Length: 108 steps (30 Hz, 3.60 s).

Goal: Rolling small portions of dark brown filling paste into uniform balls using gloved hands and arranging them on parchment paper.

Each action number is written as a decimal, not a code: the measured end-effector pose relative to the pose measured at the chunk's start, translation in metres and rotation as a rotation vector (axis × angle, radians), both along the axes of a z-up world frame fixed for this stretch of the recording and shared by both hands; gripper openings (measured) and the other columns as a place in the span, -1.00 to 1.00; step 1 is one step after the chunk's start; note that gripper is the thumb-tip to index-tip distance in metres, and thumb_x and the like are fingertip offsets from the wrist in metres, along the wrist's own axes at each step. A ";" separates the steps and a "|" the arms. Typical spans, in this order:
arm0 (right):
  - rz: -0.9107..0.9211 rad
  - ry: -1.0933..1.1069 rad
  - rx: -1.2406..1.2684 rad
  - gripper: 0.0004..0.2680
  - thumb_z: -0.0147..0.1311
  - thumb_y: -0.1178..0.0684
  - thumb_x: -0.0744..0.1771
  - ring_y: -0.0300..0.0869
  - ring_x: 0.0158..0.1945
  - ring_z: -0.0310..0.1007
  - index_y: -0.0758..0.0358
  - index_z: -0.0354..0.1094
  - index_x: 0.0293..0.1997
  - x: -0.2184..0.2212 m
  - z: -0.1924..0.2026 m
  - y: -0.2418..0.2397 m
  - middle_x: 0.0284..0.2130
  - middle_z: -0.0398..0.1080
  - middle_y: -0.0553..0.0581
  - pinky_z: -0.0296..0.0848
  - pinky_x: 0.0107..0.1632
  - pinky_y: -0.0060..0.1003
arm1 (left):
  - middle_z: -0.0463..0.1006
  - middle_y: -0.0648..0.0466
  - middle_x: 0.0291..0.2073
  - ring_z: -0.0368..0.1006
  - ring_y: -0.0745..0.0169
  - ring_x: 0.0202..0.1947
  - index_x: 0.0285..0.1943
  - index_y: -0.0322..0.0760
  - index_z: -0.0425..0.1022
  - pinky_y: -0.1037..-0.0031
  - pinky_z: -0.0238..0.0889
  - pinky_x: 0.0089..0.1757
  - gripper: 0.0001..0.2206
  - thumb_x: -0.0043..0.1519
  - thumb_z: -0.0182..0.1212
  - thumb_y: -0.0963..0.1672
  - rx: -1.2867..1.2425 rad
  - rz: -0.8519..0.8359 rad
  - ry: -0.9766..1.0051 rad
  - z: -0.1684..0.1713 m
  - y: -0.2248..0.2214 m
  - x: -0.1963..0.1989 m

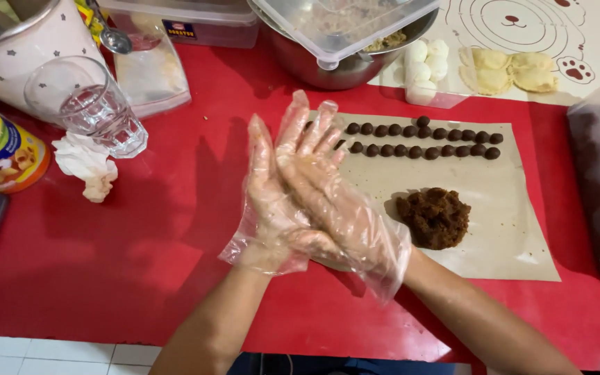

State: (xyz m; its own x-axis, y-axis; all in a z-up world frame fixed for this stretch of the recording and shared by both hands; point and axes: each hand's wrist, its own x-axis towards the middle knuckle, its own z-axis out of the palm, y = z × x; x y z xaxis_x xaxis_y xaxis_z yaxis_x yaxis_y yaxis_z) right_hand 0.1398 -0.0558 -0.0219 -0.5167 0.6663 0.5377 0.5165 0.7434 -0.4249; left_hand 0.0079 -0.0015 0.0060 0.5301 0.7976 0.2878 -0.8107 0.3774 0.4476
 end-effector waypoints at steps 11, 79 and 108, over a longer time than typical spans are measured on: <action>-0.056 -0.014 0.206 -0.46 -0.41 -0.30 0.49 0.05 0.64 -0.20 0.29 -0.40 0.57 0.002 0.007 0.003 0.54 -0.26 0.31 -0.03 0.71 -0.01 | 0.02 -0.16 0.58 -0.10 -0.21 0.57 0.60 -0.04 0.08 -0.05 -0.26 0.38 -0.30 0.32 -0.14 0.23 -0.087 0.141 0.040 0.010 -0.001 0.001; -0.057 -0.020 0.062 -0.51 -0.23 -0.20 0.50 0.19 0.61 -0.05 0.18 -0.33 0.57 -0.001 -0.004 -0.007 0.52 -0.16 0.32 0.09 0.64 0.19 | -0.10 -0.22 0.57 -0.19 -0.29 0.56 0.64 -0.23 -0.09 -0.16 -0.26 0.39 -0.28 0.42 -0.11 0.18 -0.115 -0.061 -0.144 -0.038 0.013 0.002; -0.175 0.177 0.028 -0.76 -0.05 0.27 0.44 0.00 0.17 0.56 0.29 0.19 0.28 0.016 0.045 -0.010 0.13 0.43 0.28 0.68 0.21 -0.17 | 0.09 0.12 0.57 -0.14 -0.22 0.61 0.48 0.27 0.28 -0.07 -0.34 0.50 -0.60 0.48 -0.01 0.14 -0.092 0.025 -0.217 -0.019 -0.008 0.010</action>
